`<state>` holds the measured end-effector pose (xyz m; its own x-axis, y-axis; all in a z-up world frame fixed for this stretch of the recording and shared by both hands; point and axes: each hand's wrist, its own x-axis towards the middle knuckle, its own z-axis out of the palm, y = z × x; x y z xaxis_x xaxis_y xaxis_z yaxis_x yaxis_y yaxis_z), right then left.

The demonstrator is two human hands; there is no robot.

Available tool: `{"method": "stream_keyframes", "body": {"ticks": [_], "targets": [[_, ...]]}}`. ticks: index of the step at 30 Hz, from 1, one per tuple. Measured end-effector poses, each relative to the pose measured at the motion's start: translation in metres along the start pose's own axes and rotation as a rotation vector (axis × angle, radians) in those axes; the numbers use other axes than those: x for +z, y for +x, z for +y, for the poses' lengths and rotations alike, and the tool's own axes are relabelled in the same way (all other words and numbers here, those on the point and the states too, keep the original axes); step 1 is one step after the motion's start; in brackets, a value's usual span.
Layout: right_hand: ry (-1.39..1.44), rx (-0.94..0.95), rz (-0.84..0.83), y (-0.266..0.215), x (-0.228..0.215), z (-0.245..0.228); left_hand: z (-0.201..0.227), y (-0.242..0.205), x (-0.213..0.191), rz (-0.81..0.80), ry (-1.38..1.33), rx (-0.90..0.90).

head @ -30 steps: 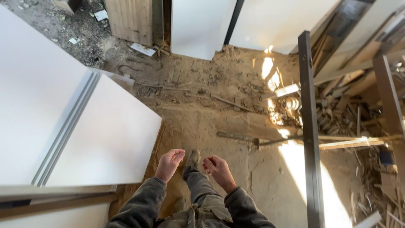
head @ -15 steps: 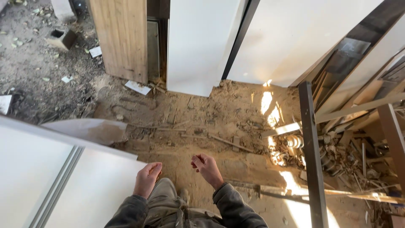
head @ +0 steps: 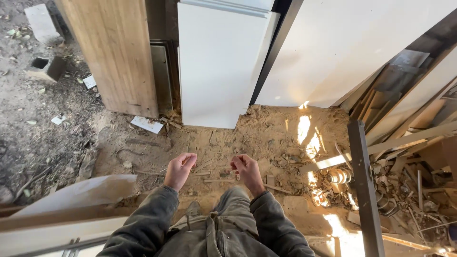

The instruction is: Organizing and stacking white panels on a workbench in a workshop.

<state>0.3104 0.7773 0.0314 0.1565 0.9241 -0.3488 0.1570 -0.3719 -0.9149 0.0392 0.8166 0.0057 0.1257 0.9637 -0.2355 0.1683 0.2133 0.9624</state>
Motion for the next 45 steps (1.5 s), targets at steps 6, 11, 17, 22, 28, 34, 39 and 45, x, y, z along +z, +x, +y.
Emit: {"method": "stream_keyframes", "body": {"ticks": [6,11,17,22,28,34,39,45], "targets": [[0.041,-0.005,0.011,0.123,-0.024,-0.008,0.001,0.138,0.022,-0.012,-0.027,0.042],[0.013,-0.026,-0.006,0.248,-0.055,0.002,-0.002,0.272,0.054,0.057,0.044,0.042],[-0.039,0.005,-0.008,0.346,-0.088,-0.034,0.094,0.445,0.091,-0.032,0.328,0.172],[-0.06,0.045,0.02,0.398,-0.101,-0.067,0.152,0.611,0.115,0.147,0.638,0.615],[-0.114,0.132,0.074,0.46,-0.108,-0.072,0.151,0.785,0.125,0.142,0.838,0.782],[-0.085,0.177,0.11,0.546,-0.114,-0.08,0.154,0.811,0.112,-0.047,0.945,0.538],[0.031,0.071,0.344,0.61,-0.127,-0.111,0.162,0.802,0.106,-0.027,0.931,0.601],[-0.175,-0.221,0.331,0.652,-0.154,-0.089,0.142,0.747,0.063,-0.328,1.145,0.529]]}}
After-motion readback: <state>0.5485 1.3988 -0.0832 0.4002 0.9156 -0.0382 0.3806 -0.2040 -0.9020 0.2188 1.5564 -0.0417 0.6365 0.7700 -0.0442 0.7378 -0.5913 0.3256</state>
